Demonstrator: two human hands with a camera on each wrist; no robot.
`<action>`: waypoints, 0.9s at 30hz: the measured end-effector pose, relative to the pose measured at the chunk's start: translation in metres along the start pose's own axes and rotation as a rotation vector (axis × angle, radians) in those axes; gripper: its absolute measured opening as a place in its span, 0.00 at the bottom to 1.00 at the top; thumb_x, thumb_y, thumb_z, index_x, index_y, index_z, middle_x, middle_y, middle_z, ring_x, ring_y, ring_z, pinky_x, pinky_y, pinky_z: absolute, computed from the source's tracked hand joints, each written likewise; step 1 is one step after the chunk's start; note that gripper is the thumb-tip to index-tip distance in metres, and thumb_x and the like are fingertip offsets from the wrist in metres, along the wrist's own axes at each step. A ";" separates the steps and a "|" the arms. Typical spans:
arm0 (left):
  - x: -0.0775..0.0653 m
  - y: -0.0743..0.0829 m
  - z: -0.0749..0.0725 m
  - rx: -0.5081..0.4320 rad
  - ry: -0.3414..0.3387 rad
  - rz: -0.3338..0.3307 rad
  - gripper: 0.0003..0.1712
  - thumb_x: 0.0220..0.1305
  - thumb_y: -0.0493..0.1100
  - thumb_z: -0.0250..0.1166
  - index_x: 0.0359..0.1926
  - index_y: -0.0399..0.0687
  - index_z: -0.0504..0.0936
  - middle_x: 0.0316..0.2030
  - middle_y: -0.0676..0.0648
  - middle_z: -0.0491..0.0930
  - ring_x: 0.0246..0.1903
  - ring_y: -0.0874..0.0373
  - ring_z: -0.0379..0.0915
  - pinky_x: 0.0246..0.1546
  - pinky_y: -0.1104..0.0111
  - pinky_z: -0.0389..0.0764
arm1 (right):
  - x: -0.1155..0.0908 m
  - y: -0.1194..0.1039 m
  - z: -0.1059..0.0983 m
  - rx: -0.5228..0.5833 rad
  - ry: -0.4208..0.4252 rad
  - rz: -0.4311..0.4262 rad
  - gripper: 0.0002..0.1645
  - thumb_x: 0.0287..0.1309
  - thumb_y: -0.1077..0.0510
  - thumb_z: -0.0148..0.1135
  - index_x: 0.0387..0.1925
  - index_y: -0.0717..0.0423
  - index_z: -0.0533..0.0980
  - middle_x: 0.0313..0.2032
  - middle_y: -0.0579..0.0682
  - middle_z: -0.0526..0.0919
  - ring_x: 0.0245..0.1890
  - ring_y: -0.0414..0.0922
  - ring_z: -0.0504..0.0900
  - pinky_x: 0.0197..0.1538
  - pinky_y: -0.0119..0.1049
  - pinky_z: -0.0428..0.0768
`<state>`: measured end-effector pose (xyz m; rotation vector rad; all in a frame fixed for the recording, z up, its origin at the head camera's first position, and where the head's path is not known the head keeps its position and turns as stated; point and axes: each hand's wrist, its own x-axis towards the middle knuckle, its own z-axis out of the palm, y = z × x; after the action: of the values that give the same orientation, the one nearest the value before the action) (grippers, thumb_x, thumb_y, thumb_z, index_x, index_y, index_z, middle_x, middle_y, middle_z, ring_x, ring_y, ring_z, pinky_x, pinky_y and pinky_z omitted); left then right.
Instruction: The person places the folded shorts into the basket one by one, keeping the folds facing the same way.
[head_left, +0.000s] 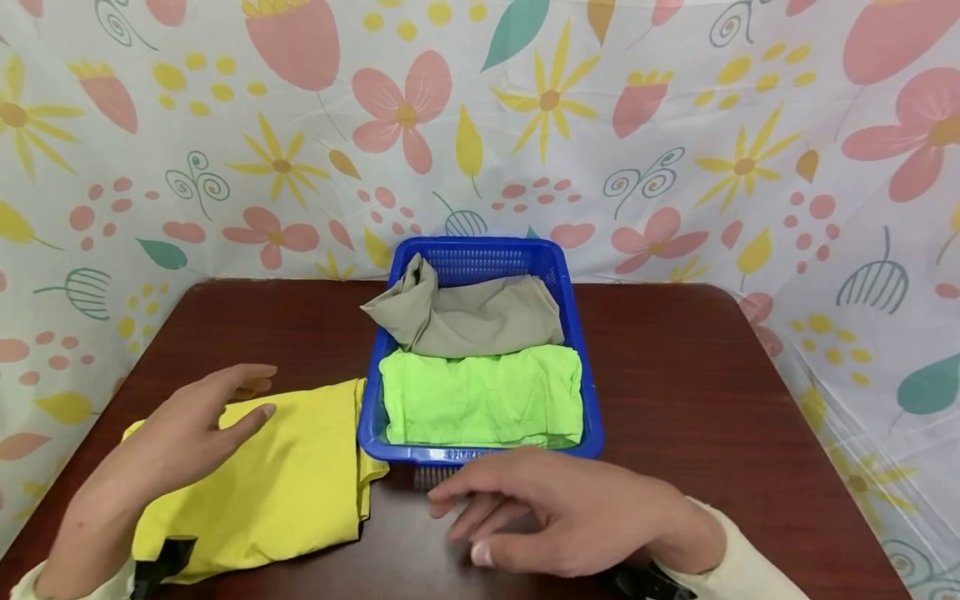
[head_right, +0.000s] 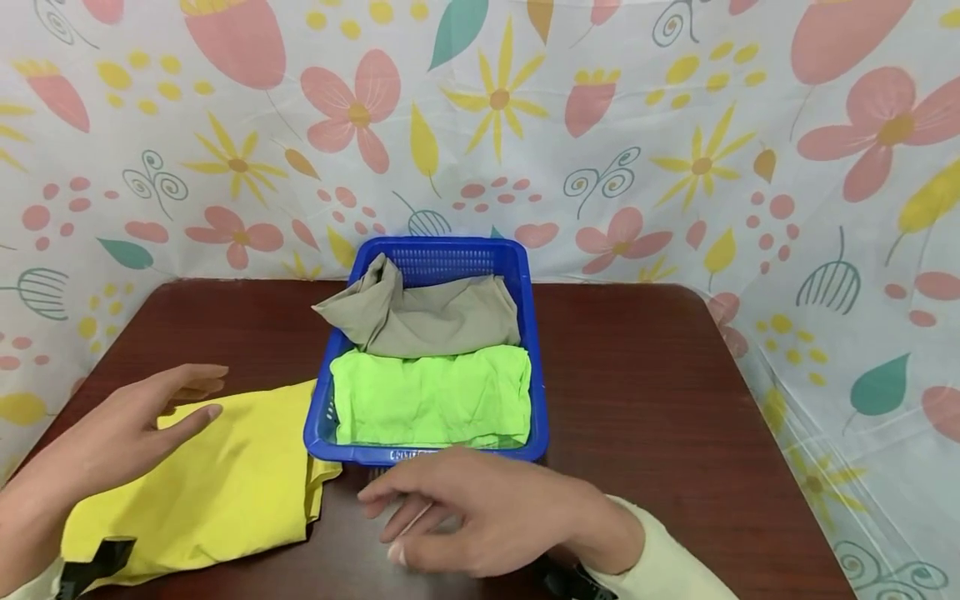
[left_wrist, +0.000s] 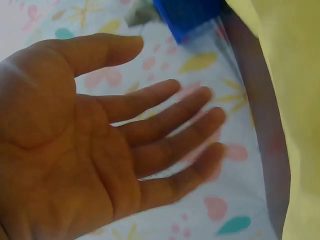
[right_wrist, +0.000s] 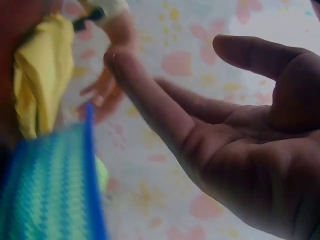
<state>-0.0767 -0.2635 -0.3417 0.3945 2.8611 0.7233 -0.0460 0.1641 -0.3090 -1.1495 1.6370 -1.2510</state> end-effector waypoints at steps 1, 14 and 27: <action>-0.002 -0.006 -0.002 0.011 -0.025 -0.018 0.33 0.79 0.52 0.65 0.75 0.41 0.69 0.68 0.35 0.76 0.65 0.31 0.74 0.55 0.37 0.78 | 0.004 0.004 0.003 -0.042 -0.037 0.018 0.28 0.81 0.58 0.56 0.76 0.57 0.65 0.69 0.49 0.77 0.62 0.36 0.81 0.62 0.32 0.81; -0.012 -0.054 -0.023 0.042 -0.135 -0.179 0.42 0.81 0.59 0.58 0.76 0.29 0.62 0.65 0.25 0.74 0.61 0.28 0.73 0.49 0.40 0.80 | 0.045 0.056 0.032 -0.191 -0.083 0.188 0.49 0.80 0.46 0.56 0.84 0.62 0.43 0.73 0.52 0.65 0.62 0.29 0.75 0.61 0.25 0.77; -0.017 -0.099 -0.035 0.041 -0.205 -0.357 0.52 0.84 0.64 0.48 0.72 0.12 0.51 0.61 0.09 0.60 0.57 0.14 0.64 0.44 0.40 0.82 | 0.071 0.075 0.045 0.325 0.228 0.320 0.52 0.72 0.61 0.61 0.85 0.51 0.42 0.81 0.57 0.55 0.71 0.46 0.75 0.66 0.27 0.76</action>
<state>-0.0896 -0.3682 -0.3582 -0.0388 2.6511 0.5242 -0.0405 0.0922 -0.3961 -0.5394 1.6253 -1.4057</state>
